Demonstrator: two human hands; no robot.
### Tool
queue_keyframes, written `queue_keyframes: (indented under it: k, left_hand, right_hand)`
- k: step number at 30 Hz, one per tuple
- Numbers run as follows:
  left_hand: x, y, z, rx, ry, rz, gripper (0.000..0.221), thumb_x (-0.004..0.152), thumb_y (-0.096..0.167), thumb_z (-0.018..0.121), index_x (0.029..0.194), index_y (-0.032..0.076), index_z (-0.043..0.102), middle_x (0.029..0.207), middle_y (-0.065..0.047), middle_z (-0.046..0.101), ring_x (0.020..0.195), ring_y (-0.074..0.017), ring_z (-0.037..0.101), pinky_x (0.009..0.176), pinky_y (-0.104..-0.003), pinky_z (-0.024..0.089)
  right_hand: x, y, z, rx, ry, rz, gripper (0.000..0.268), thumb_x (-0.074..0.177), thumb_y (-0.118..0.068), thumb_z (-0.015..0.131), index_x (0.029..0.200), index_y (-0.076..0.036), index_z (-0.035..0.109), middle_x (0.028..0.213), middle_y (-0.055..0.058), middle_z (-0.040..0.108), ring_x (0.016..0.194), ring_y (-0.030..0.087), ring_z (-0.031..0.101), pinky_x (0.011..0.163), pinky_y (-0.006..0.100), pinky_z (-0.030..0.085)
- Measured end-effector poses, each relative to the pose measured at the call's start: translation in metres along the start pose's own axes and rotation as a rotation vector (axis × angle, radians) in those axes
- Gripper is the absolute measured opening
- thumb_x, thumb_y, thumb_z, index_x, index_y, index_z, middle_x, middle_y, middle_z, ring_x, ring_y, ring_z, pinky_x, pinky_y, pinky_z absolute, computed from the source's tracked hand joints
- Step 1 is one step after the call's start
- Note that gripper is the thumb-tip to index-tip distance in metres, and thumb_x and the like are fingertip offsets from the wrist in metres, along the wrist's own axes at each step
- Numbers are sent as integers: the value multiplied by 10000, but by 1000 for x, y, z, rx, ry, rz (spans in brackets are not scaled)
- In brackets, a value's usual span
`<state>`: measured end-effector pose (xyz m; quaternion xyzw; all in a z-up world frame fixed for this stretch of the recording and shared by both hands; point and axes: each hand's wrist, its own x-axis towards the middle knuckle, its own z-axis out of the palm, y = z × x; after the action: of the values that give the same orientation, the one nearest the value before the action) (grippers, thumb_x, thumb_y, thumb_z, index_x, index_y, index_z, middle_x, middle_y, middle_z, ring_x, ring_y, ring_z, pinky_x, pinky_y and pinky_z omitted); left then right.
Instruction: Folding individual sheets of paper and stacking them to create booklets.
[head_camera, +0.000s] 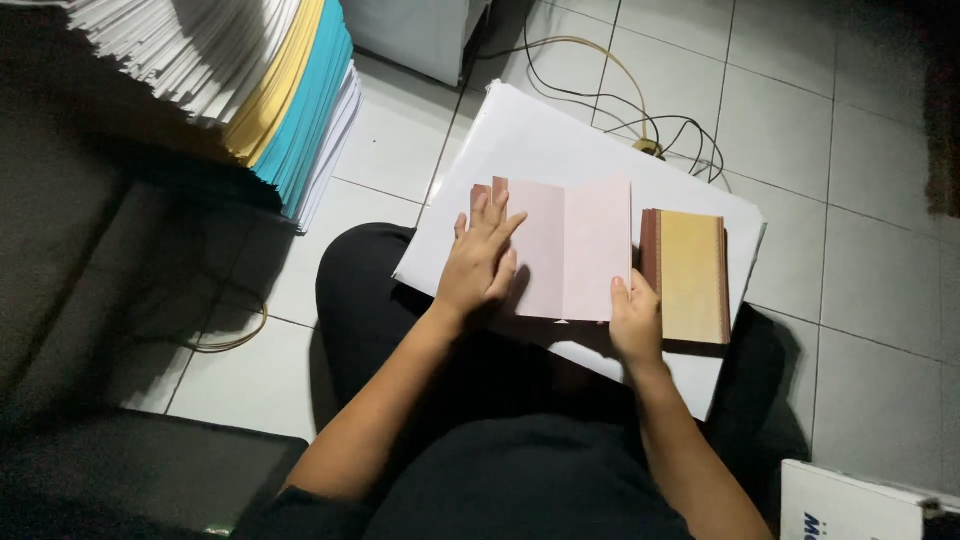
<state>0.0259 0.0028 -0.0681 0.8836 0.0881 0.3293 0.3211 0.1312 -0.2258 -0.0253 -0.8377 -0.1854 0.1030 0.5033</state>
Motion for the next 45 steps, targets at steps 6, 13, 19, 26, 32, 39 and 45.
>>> queue_keyframes:
  k: [6, 13, 19, 26, 32, 39, 45]
  left_hand:
    - [-3, 7, 20, 360, -83, -14, 537, 932, 476, 526, 1407, 235, 589, 1565, -133, 429, 1489, -413, 285, 1142, -654, 205]
    - [1, 21, 5, 342, -146, -70, 677, 895, 571, 590, 1465, 210, 543, 1614, -260, 295, 1502, -501, 206, 1125, -701, 212]
    - [-1, 20, 6, 345, -181, -91, 693, 877, 601, 597, 1440, 198, 569, 1590, -273, 327, 1495, -497, 235, 1116, -708, 229]
    - [-2, 25, 6, 439, -220, -114, 789, 856, 679, 555, 1500, 228, 496, 1592, -250, 340, 1504, -449, 247, 1139, -679, 217]
    - [1, 28, 10, 503, -308, -160, 742, 904, 646, 490, 1536, 260, 437, 1609, -239, 314, 1524, -427, 198, 1160, -680, 113]
    - [35, 25, 35, 572, -335, -251, 605, 976, 389, 427, 1567, 280, 362, 1550, -306, 357, 1494, -474, 262, 1195, -631, 103]
    - [36, 29, 36, 531, -332, -290, 605, 1001, 325, 408, 1594, 252, 313, 1562, -324, 311, 1500, -482, 238, 1200, -604, 127]
  right_hand:
    - [-7, -11, 7, -120, -16, 2, 258, 1077, -204, 484, 978, -42, 659, 647, 114, 610, 632, 229, 548, 595, 389, 436]
    - [-8, -9, 7, -101, -51, 27, 245, 1055, -167, 472, 921, -49, 640, 633, 108, 602, 625, 242, 540, 595, 393, 446]
    - [-10, -5, 7, -189, -67, 11, 230, 1054, -184, 467, 952, -42, 618, 663, 178, 604, 656, 304, 557, 623, 463, 457]
    - [-11, -32, 26, -1009, -106, -584, 638, 860, -80, 582, 1478, 22, 463, 1551, 227, 406, 1446, 401, 339, 1150, 566, 262]
    - [69, -24, 47, -779, -341, -673, 699, 835, 55, 397, 1534, 34, 380, 1607, 245, 347, 1472, 395, 333, 1196, 524, 237]
    - [75, 4, 48, -807, -267, -772, 691, 897, -133, 410, 1584, -91, 358, 1647, 107, 344, 1506, 264, 330, 1241, 414, 227]
    - [-7, 13, 27, -870, -375, -707, 658, 991, -287, 342, 1614, -93, 255, 1671, 124, 271, 1518, 282, 277, 1224, 440, 211]
